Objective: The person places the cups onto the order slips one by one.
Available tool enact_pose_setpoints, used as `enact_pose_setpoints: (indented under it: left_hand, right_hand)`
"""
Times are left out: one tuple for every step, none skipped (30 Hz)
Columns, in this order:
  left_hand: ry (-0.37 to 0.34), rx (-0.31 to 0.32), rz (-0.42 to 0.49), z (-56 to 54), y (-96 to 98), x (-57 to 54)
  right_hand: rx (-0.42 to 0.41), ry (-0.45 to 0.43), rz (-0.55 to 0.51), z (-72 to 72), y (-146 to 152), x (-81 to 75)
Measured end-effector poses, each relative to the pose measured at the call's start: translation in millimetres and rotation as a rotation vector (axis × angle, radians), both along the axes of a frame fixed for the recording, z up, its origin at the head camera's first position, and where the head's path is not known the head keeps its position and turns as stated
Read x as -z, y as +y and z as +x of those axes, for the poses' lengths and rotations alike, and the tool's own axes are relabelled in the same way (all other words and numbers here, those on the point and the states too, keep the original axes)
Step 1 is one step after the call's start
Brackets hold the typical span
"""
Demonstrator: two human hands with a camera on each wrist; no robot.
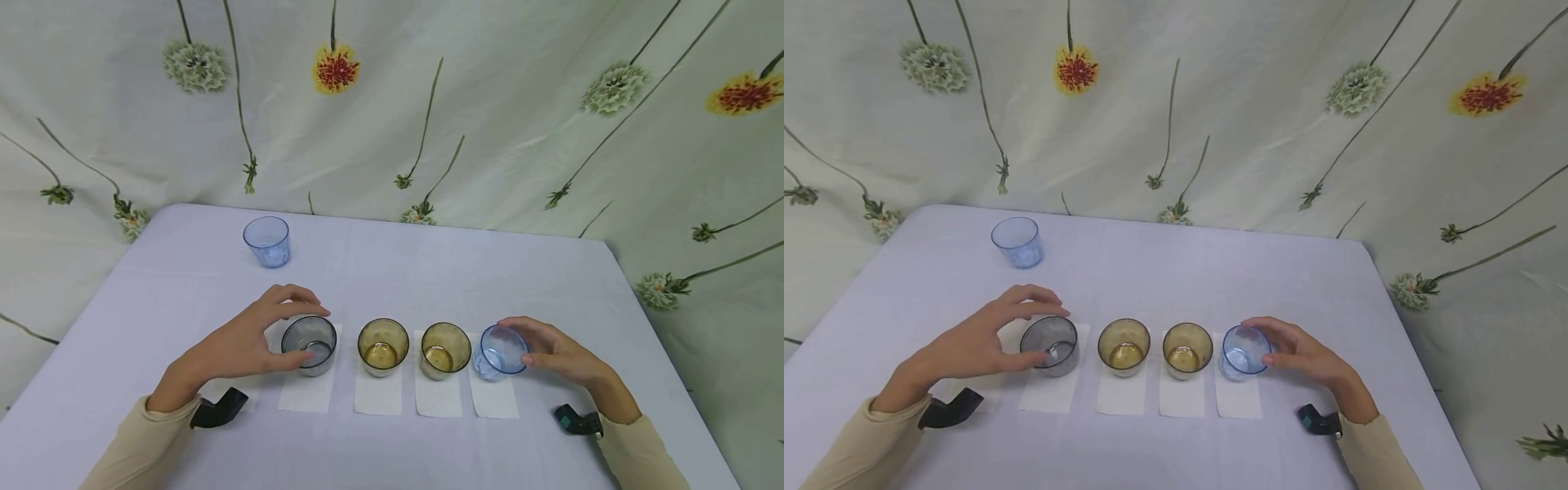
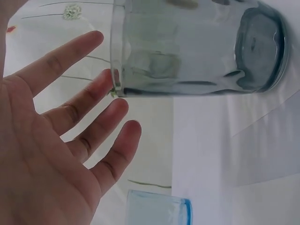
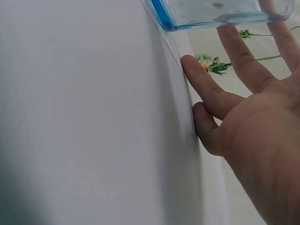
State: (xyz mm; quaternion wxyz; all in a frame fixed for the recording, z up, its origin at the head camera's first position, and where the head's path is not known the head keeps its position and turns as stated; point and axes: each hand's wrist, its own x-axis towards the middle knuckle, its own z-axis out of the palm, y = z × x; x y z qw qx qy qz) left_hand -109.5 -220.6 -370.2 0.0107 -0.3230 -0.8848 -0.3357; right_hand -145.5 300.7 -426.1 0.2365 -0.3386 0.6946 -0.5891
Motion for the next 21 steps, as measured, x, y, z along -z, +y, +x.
enact_pose_setpoints:
  left_hand:
    - [0.008,-0.006,0.0,0.0,-0.7,-1.0]
    - [0.015,-0.011,0.0,-0.1,-1.4,-1.9]
    - [0.021,-0.016,0.002,-0.2,-2.0,-2.8]
    - [0.028,-0.021,0.002,-0.3,-2.7,-3.7]
    - [0.035,-0.026,0.001,-0.5,-3.4,-4.4]
    - [0.041,-0.03,0.002,-0.8,-4.2,-5.1]
    - [0.043,-0.035,0.005,-1.1,-4.9,-5.8]
    - [0.046,-0.039,0.008,-1.5,-5.7,-6.4]
    - [0.046,-0.045,0.009,-1.9,-6.3,-7.2]
    - [0.048,-0.05,0.009,-2.4,-6.9,-7.9]
    - [0.046,-0.053,0.009,-2.8,-7.5,-8.5]
    - [0.043,-0.057,0.01,-3.3,-8.0,-9.2]
    - [0.04,-0.061,0.011,-3.8,-8.6,-9.9]
    - [0.039,-0.066,0.011,-4.4,-9.0,-10.6]
    - [0.039,-0.071,0.011,-5.0,-9.6,-11.2]
    - [0.04,-0.077,0.012,-5.8,-10.2,-11.9]
    - [0.044,-0.083,0.015,-6.7,-10.8,-12.4]
    - [0.052,-0.092,0.018,-7.7,-11.5,-12.8]
    - [0.065,-0.1,0.024,-8.9,-12.2,-13.2]
    - [0.079,-0.11,0.029,-10.3,-13.1,-13.4]
    - [0.094,-0.122,0.034,-11.7,-14.0,-13.9]
  right_hand:
    - [-0.001,0.006,0.002,-0.3,0,0.3]
    - [0.002,0.001,0.004,-0.3,0,0.6]
    - [0.005,0.0,0.007,-0.3,0,0.6]
    - [0.008,-0.004,0.01,-0.1,0,0.4]
    - [0.012,-0.01,0.012,0.2,0,0.0]
    - [0.015,-0.017,0.016,0.4,-1,-0.3]
    - [0.018,-0.023,0.02,0.7,-1,-0.7]
    - [0.021,-0.032,0.025,0.8,-1,-1.2]
    - [0.022,-0.036,0.029,0.9,-1,-1.5]
    - [0.022,-0.034,0.031,0.8,-1,-1.6]
    - [0.022,-0.031,0.032,0.6,-1,-1.5]
    - [0.021,-0.027,0.031,0.4,-1,-1.1]
    - [0.02,-0.022,0.028,0.2,-1,-0.6]
    - [0.019,-0.018,0.026,-0.2,-1,0.0]
    - [0.014,-0.012,0.018,-0.5,0,0.8]
    - [0.009,-0.005,0.011,-0.7,0,1.6]
    - [0.006,0.002,0.007,-0.9,1,2.3]
    - [0.001,0.004,0.002,-1.0,1,2.9]
    - [-0.002,0.006,-0.002,-1.1,1,3.3]
    - [-0.003,0.006,-0.004,-1.1,1,3.5]
    - [-0.004,0.007,-0.007,-1.0,1,3.6]
